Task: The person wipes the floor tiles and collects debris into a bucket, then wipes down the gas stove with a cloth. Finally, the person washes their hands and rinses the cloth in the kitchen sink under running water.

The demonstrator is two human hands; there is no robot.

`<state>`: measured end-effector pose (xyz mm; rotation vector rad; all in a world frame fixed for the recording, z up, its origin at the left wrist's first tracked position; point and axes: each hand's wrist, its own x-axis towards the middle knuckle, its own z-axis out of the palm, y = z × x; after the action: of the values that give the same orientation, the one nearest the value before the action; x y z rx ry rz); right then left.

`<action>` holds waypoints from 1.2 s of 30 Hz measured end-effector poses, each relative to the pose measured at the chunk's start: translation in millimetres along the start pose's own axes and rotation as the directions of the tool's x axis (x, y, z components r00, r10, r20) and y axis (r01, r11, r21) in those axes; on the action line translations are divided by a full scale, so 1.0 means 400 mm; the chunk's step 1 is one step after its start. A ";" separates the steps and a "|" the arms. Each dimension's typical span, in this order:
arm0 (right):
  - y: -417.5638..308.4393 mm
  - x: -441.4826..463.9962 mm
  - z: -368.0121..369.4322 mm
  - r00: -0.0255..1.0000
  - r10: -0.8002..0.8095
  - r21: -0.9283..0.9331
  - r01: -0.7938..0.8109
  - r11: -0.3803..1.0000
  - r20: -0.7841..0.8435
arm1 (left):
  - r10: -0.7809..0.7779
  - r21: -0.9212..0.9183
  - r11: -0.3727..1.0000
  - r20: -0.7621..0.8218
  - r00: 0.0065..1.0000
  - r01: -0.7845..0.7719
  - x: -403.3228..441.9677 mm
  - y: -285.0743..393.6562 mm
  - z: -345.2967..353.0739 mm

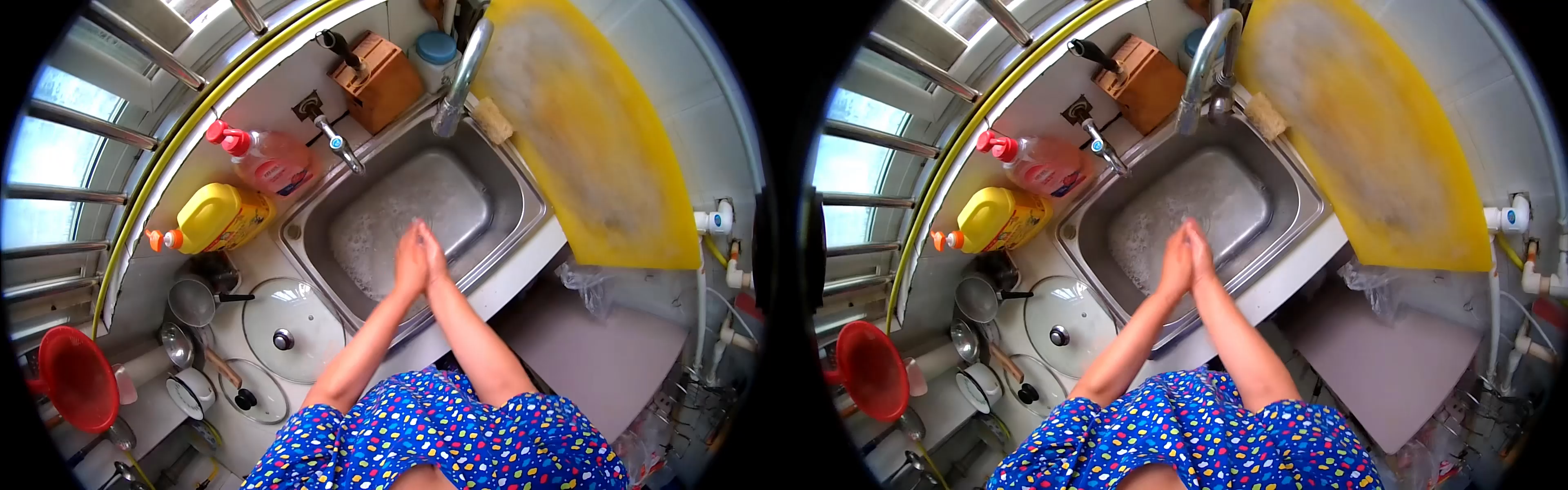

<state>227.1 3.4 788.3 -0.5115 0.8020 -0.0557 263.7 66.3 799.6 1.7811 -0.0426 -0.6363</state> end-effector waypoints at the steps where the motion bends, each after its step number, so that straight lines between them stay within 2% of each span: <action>1: -0.028 -0.020 0.023 0.996 0.086 0.099 -0.083 0.992 -0.024 | 0.024 0.057 0.998 -0.041 0.999 -0.022 -0.015 -0.002 0.012; 2: -0.058 -0.043 0.051 0.984 0.171 0.201 -0.158 0.967 -0.047 | 0.051 0.113 0.993 -0.084 0.995 -0.041 -0.027 -0.006 0.023; 4: -0.041 -0.046 0.051 0.989 0.140 0.208 -0.128 0.970 -0.044 | 0.123 0.219 0.972 -0.164 0.979 -0.086 -0.027 -0.008 0.042; 5: -0.022 -0.051 0.048 0.994 0.106 0.125 -0.106 0.987 0.004 | 0.160 0.269 0.958 -0.202 0.966 -0.102 -0.027 -0.010 0.047; 6: -0.008 -0.056 0.053 0.996 0.072 0.040 -0.074 0.996 0.060 | 0.123 -0.033 0.990 -0.218 0.968 -0.134 0.014 -0.028 0.025; 7: 0.011 -0.069 0.057 0.998 0.046 0.111 -0.051 0.993 0.049 | 0.122 -0.037 0.990 -0.219 0.968 -0.133 0.042 -0.047 0.005; 9: 0.022 -0.077 0.048 0.994 -0.004 0.067 -0.003 0.998 0.113 | -0.108 -0.046 0.994 -0.120 0.987 0.103 0.070 -0.020 -0.038; 11: 0.003 -0.043 0.048 0.994 -0.010 0.081 0.001 0.997 0.111 | -0.148 -0.191 0.969 0.058 0.987 0.157 0.067 -0.064 -0.024; 12: -0.020 -0.020 0.048 0.999 -0.011 0.060 0.008 0.998 0.043 | 0.022 -0.017 1.000 -0.028 0.999 -0.022 0.001 -0.024 0.001; 13: -0.032 -0.008 0.042 1.000 -0.010 0.036 0.011 0.999 -0.026 | 0.202 0.167 0.968 -0.082 0.976 -0.187 -0.058 0.011 0.024; 14: -0.028 -0.004 0.028 1.000 -0.007 0.041 0.008 0.999 -0.029 | 0.278 0.209 0.945 -0.114 0.954 -0.250 -0.095 0.023 0.041; 17: -0.015 0.004 -0.007 0.963 0.205 0.125 -0.228 0.966 0.175 | 0.302 0.232 0.937 -0.160 0.940 -0.262 -0.095 0.046 0.037; 18: 0.011 -0.030 0.012 0.980 0.102 0.105 -0.121 0.987 0.174 | 0.147 0.225 0.969 -0.179 0.973 -0.105 -0.064 0.044 0.026; 19: 0.015 -0.045 0.023 0.981 0.163 0.075 -0.171 0.982 0.101 | 0.119 0.169 0.981 -0.152 0.981 -0.093 -0.022 0.019 -0.003; 21: 0.025 -0.091 0.046 0.993 0.024 0.028 -0.027 0.999 0.120 | -0.041 0.094 0.993 -0.238 0.970 0.065 0.045 -0.025 -0.035; 23: 0.005 -0.091 0.048 0.991 0.013 0.011 -0.015 1.000 0.130 | 0.009 0.153 0.988 -0.239 0.971 0.028 0.036 -0.042 -0.030; 25: -0.027 -0.075 0.054 0.997 0.035 -0.012 -0.034 0.999 0.063 | 0.110 0.024 0.994 -0.044 0.993 -0.109 -0.034 -0.015 -0.005; 26: -0.048 -0.063 0.051 0.999 0.024 -0.099 -0.021 0.995 0.024 | 0.323 0.161 0.937 -0.063 0.944 -0.310 -0.087 -0.014 0.014; 27: -0.057 -0.029 0.036 0.998 0.057 -0.158 -0.055 0.986 0.007 | 0.392 0.184 0.912 -0.136 0.910 -0.366 -0.126 0.008 0.039; 29: -0.041 -0.036 0.045 0.995 0.102 -0.014 -0.102 0.995 -0.014 | 0.324 0.169 0.940 -0.165 0.932 -0.297 -0.108 -0.001 0.026; 31: 0.017 -0.031 0.003 0.975 0.178 0.027 -0.183 0.983 0.132 | 0.198 0.124 0.977 -0.213 0.957 -0.174 -0.055 -0.019 0.006; 32: -0.014 -0.088 0.068 0.971 0.233 -0.012 -0.233 0.972 0.054 | 0.135 0.098 0.989 -0.232 0.963 -0.115 -0.024 -0.036 -0.003; 33: 0.004 -0.117 0.075 0.995 0.074 -0.024 -0.073 0.997 0.066 | 0.117 0.063 0.993 -0.269 0.956 -0.104 0.043 -0.154 -0.004; 34: 0.004 -0.113 0.074 0.996 0.048 -0.041 -0.044 0.998 0.080 | 0.022 -0.112 0.993 -0.182 0.983 -0.043 0.044 -0.150 -0.023; 35: 0.003 -0.109 0.071 0.996 0.022 -0.054 -0.017 0.998 0.092 | 0.008 -0.222 0.975 -0.106 0.994 -0.031 0.017 -0.106 -0.027; 36: -0.018 -0.101 0.074 0.995 0.061 -0.031 -0.059 0.998 0.074 | -0.007 -0.326 0.945 -0.029 1.000 -0.003 -0.011 -0.059 -0.031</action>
<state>220.6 19.2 836.0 -0.5134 0.7454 0.0307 258.4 86.4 782.0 1.4694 0.0809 -0.5811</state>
